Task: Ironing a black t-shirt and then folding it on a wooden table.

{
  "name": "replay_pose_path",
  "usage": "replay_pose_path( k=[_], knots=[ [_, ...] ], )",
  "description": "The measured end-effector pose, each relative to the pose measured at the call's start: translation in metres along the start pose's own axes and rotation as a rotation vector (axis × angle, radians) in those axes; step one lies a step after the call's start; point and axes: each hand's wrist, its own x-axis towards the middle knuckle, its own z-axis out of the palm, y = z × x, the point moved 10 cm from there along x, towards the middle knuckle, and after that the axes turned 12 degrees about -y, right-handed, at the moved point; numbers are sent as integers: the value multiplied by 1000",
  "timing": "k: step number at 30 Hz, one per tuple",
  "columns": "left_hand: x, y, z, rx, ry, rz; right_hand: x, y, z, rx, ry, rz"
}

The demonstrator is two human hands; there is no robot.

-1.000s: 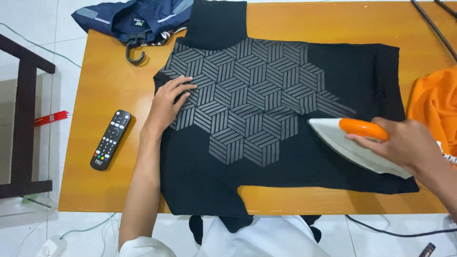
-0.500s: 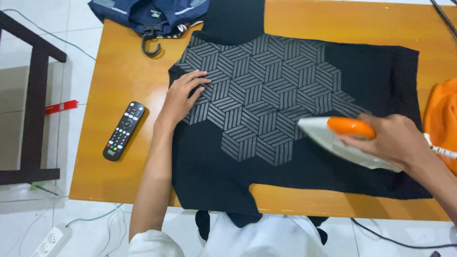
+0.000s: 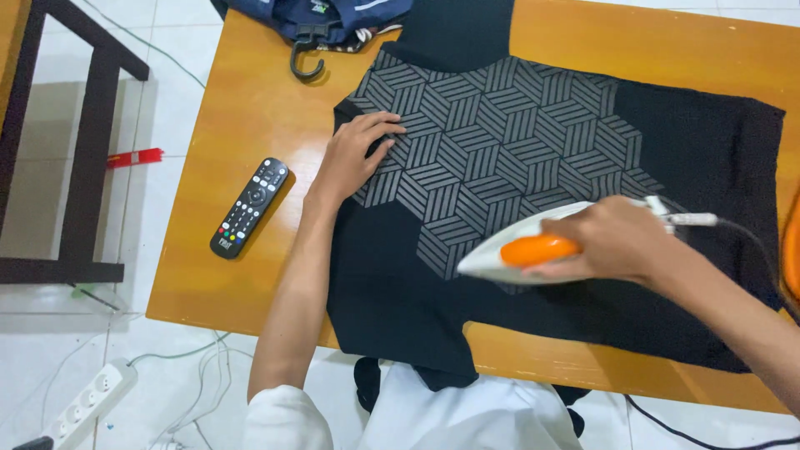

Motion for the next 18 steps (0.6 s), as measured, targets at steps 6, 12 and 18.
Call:
replay_pose_path(
  k=[6,12,18],
  knots=[
    [-5,0,-6,-10,32,-34,-4,-41,-93,171,376,177],
    [-6,3,-13,-131,46,-25,27,-72,-97,225,129,-43],
    [-5,-9,-11,-175,85,28,26,-81,-124,203,349,24]
  ],
)
